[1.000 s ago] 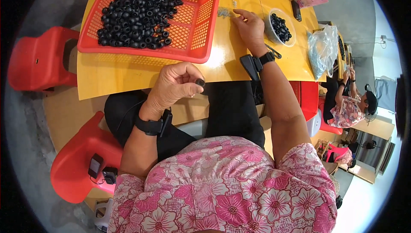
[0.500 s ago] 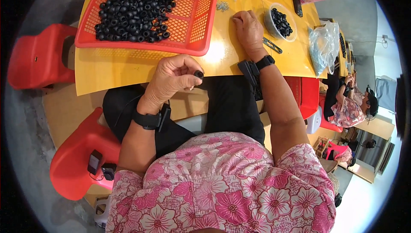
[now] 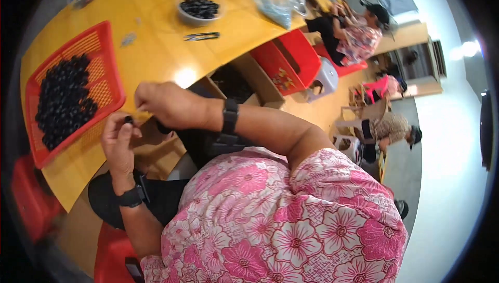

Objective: The person sorts small black plastic components by hand at a workbench, inspecting them one by one.

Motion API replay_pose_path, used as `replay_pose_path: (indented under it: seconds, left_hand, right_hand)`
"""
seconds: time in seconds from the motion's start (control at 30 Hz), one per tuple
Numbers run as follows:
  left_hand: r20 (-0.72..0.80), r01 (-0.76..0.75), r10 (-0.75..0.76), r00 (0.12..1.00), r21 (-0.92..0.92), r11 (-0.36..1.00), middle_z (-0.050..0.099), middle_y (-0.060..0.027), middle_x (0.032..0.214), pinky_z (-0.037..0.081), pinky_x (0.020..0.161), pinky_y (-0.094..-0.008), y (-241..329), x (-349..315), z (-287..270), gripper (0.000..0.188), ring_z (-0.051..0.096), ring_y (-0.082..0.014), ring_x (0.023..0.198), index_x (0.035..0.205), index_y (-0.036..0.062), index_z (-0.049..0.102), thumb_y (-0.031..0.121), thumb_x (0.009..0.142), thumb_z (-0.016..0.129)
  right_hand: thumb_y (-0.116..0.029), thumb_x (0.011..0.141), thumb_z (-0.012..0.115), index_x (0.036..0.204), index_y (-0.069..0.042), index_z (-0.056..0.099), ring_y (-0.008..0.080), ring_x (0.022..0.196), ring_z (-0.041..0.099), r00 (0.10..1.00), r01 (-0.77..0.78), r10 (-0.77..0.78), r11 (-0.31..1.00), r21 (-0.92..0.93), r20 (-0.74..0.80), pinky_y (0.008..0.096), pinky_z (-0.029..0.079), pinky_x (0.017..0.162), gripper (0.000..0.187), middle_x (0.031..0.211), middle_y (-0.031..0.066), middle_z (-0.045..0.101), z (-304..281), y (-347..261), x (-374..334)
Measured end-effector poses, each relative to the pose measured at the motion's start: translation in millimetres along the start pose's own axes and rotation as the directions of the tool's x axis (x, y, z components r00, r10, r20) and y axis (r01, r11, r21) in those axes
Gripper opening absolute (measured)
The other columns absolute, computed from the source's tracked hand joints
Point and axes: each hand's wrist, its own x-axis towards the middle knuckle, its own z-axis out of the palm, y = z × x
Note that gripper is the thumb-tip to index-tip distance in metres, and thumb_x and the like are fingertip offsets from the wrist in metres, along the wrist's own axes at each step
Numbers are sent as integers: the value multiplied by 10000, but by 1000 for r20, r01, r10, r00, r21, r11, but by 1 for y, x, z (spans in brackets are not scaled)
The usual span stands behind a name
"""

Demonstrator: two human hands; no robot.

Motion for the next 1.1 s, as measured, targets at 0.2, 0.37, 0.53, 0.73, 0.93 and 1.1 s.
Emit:
replay_pose_path:
  seconds: [0.2, 0.37, 0.53, 0.73, 0.93, 1.1]
  left_hand:
    - [-29, -150, 147, 989, -143, 978, 594, -50, 943, 505, 704, -240, -8, -2, 13, 190, 579, -111, 817, 989, 21, 586, 127, 852, 665]
    - [-124, -186, 178, 976, -58, 981, 606, -57, 954, 508, 719, -245, -9, -4, -1, 197, 588, -125, 826, 1014, 13, 584, 94, 852, 661]
    - [-282, -122, 125, 951, 29, 992, 627, -51, 880, 492, 672, -228, 8, -6, 4, 169, 595, -102, 769, 1014, -2, 588, 79, 866, 593]
    - [-219, -245, 193, 956, -240, 939, 631, -39, 852, 526, 638, -208, 11, -4, 10, 162, 601, -78, 721, 994, -9, 605, 27, 841, 641]
    - [-173, -249, 218, 961, -181, 952, 613, -17, 837, 525, 671, -218, 12, -7, 3, 189, 589, -82, 712, 1016, 8, 599, 41, 839, 658]
    - [-132, -282, 266, 955, -125, 951, 625, -14, 833, 530, 658, -198, 16, -7, 8, 203, 598, -66, 733, 1005, 3, 612, 27, 814, 678]
  right_hand:
    - [-127, 797, 556, 909, -4, 496, 391, 698, 588, 991, 106, -84, 968, -226, 103, 447, 479, 639, 177, 752, 183, 568, 2, -19, -12]
    - [-126, 812, 582, 907, -16, 480, 391, 728, 589, 994, 106, -97, 974, -199, 57, 450, 473, 633, 178, 787, 183, 568, 17, -17, -3]
    - [-85, 851, 534, 895, -3, 560, 297, 689, 598, 996, 70, -72, 997, -36, -57, 360, 482, 618, 97, 781, 173, 595, 36, -13, 9]
    - [-54, 916, 531, 981, -2, 561, 47, 615, 524, 968, -185, 251, 753, 631, -17, 181, 434, 558, 90, 770, 19, 601, 44, -26, -1]
    - [-61, 916, 539, 956, 4, 583, 56, 615, 530, 963, -193, 269, 756, 626, -29, 186, 442, 565, 88, 758, 18, 594, 49, -19, 4]
    - [-73, 915, 538, 941, 11, 595, 82, 606, 541, 938, -192, 340, 686, 702, -75, 199, 448, 566, 105, 750, 26, 588, 30, -19, 10]
